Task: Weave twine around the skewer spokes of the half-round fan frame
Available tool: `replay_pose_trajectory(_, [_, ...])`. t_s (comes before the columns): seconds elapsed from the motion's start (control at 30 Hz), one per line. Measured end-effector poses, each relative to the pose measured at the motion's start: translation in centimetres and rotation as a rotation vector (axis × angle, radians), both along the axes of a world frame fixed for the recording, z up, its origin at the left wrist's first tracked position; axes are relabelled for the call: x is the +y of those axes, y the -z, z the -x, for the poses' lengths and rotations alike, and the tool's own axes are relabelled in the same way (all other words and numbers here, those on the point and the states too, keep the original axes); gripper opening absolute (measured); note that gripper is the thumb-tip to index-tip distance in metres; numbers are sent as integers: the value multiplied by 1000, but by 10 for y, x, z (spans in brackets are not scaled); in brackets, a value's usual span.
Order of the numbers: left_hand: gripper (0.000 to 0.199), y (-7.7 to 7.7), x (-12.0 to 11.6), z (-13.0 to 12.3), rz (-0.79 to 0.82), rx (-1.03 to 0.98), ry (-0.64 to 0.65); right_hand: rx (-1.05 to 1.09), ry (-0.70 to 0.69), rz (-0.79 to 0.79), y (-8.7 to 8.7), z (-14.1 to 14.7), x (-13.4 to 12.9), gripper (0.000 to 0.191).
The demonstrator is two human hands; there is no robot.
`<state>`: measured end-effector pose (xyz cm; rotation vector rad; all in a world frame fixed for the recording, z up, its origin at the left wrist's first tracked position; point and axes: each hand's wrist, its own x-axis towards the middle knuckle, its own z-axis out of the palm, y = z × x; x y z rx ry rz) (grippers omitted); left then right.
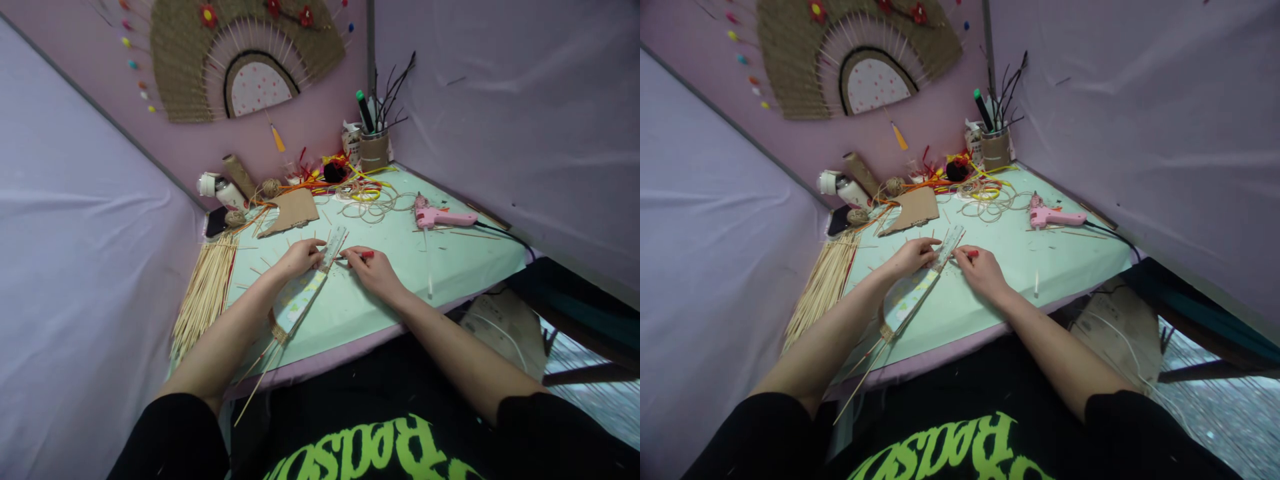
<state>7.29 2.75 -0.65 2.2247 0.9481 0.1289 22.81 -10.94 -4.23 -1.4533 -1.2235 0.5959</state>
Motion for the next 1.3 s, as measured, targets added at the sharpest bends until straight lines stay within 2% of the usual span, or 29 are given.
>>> replay_pose_trajectory(0.97, [41, -4, -2, 0, -37, 24, 11, -13, -1, -2, -2, 1, -1, 40])
replay_pose_trajectory(1.3, [43, 0, 0, 1, -3, 1, 6, -23, 2, 17, -5, 1, -2, 40])
